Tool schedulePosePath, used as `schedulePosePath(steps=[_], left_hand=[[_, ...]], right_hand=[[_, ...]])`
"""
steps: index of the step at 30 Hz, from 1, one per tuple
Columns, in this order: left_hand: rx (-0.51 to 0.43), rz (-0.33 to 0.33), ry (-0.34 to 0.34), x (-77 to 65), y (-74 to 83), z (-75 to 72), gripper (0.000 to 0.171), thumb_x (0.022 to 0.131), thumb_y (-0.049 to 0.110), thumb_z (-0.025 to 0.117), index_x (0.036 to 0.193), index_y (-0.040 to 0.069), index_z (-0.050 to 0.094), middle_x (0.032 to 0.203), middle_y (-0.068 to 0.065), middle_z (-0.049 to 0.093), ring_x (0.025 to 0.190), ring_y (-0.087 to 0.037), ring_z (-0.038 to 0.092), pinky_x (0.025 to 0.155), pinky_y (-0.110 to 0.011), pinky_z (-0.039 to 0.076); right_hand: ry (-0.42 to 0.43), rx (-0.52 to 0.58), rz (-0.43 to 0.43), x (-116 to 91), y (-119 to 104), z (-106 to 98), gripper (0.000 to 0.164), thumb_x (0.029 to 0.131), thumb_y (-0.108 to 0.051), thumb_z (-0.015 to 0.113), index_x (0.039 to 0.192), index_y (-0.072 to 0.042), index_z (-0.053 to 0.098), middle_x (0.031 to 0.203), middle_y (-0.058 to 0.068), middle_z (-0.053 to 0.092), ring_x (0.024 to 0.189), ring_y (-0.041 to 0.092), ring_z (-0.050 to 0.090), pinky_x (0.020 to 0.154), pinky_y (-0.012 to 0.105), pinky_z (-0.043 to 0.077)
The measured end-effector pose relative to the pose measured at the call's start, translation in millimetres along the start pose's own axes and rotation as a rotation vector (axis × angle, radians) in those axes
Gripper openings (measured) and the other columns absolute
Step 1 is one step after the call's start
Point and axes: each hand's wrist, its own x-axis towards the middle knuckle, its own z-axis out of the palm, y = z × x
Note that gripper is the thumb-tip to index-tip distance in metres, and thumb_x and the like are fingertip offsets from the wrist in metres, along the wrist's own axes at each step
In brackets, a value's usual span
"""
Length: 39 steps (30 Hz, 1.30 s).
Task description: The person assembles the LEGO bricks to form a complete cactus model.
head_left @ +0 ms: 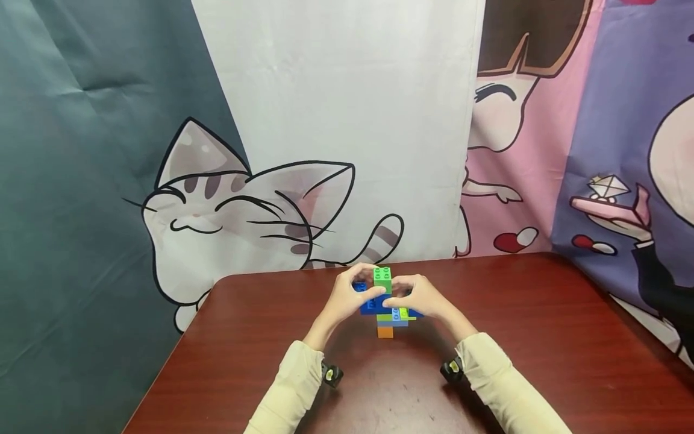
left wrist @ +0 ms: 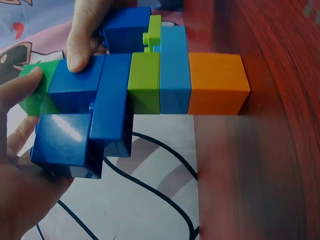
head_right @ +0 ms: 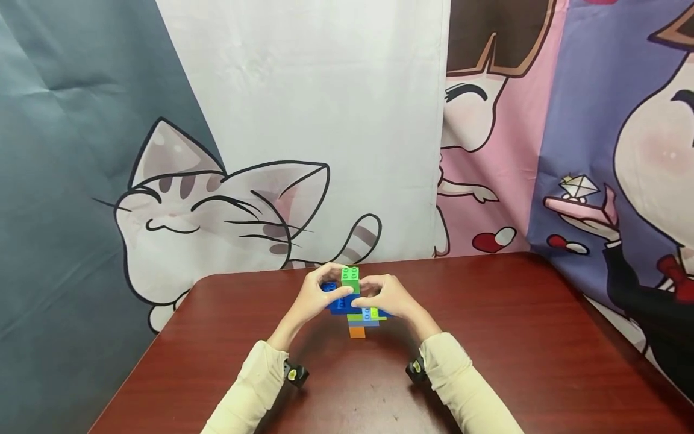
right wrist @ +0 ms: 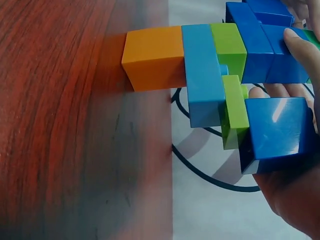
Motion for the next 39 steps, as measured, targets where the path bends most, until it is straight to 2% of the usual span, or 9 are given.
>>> schedulePosePath(steps=[4,8,14,19,24,26,33,36,39], left_hand=[[0.005,-0.022,0.035,1.2,-15.3,1.5,0.041,0.086,0.009,0.073,0.124,0.000,0.061,0.110,-0.021,0.068,0.104,-0.038,0.062,0.093,-0.045,0.051],[0.036,-0.023,0.062,0.8,-37.1,2.9,0.049,0.085,0.013,0.075,0.131,0.007,0.058,0.116,-0.015,0.068,0.110,-0.031,0.062,0.096,-0.043,0.050],[0.084,0.053,0.093,-8.9,-42.4,-3.0,0.056,0.084,0.018,0.076,0.136,0.013,0.055,0.135,-0.009,0.058,0.121,-0.028,0.054,0.102,-0.049,0.048],[0.137,0.068,0.076,-18.3,-47.7,-5.7,0.070,0.082,0.018,0.078,0.143,0.012,0.045,0.149,-0.011,0.045,0.127,-0.030,0.049,0.104,-0.053,0.046],[0.171,0.076,0.058,-23.5,-53.9,-2.1,0.082,0.079,0.010,0.080,0.148,0.010,0.035,0.149,-0.014,0.041,0.123,-0.030,0.050,0.101,-0.051,0.048],[0.198,0.104,0.067,-23.8,-55.7,0.6,0.082,0.078,0.006,0.080,0.147,0.009,0.036,0.148,-0.016,0.041,0.124,-0.031,0.050,0.102,-0.051,0.048],[0.446,0.251,0.144,-24.6,-56.1,9.5,0.075,0.074,0.009,0.084,0.140,0.008,0.047,0.141,-0.013,0.047,0.128,-0.029,0.043,0.100,-0.047,0.050],[0.454,0.286,0.153,-23.4,-54.9,11.0,0.074,0.073,0.009,0.085,0.138,0.005,0.049,0.137,-0.012,0.052,0.125,-0.028,0.046,0.097,-0.042,0.052],[0.444,0.295,0.150,-21.9,-54.2,10.7,0.072,0.074,0.011,0.084,0.136,0.004,0.050,0.134,-0.011,0.054,0.121,-0.026,0.048,0.094,-0.039,0.054]], right_hand=[[-0.020,0.012,-0.010,1.6,-3.3,1.8,0.030,0.085,-0.029,0.076,0.106,-0.009,0.070,0.097,0.009,0.074,0.081,0.015,0.064,0.073,0.024,0.055],[-0.035,0.065,0.015,2.0,-5.1,3.4,0.038,0.085,-0.033,0.075,0.113,-0.008,0.070,0.102,0.011,0.075,0.084,0.016,0.068,0.075,0.026,0.057],[-0.001,0.104,0.128,2.8,-2.5,-2.1,0.047,0.087,-0.038,0.072,0.121,-0.006,0.067,0.107,0.013,0.074,0.088,0.018,0.070,0.078,0.033,0.059],[0.005,0.114,0.173,4.7,-1.7,-12.8,0.052,0.089,-0.040,0.068,0.127,-0.004,0.063,0.107,0.014,0.074,0.092,0.022,0.071,0.084,0.040,0.058],[-0.013,0.096,0.199,5.4,-2.7,-16.7,0.057,0.091,-0.042,0.066,0.132,-0.003,0.060,0.097,0.012,0.076,0.095,0.023,0.071,0.090,0.045,0.056],[-0.021,0.090,0.212,5.5,-3.0,-16.9,0.058,0.091,-0.043,0.065,0.132,-0.003,0.060,0.095,0.012,0.076,0.096,0.024,0.071,0.093,0.047,0.054],[-0.069,0.104,0.250,7.5,-2.5,-22.6,0.060,0.090,-0.046,0.065,0.132,-0.003,0.060,0.099,0.013,0.076,0.096,0.023,0.071,0.104,0.060,0.043],[-0.084,0.114,0.271,8.4,-2.9,-26.4,0.060,0.090,-0.045,0.065,0.133,-0.003,0.059,0.099,0.014,0.076,0.097,0.026,0.071,0.106,0.065,0.036],[-0.094,0.127,0.286,9.7,-3.4,-27.9,0.061,0.091,-0.045,0.064,0.133,-0.002,0.058,0.102,0.014,0.075,0.098,0.027,0.071,0.104,0.060,0.043]])
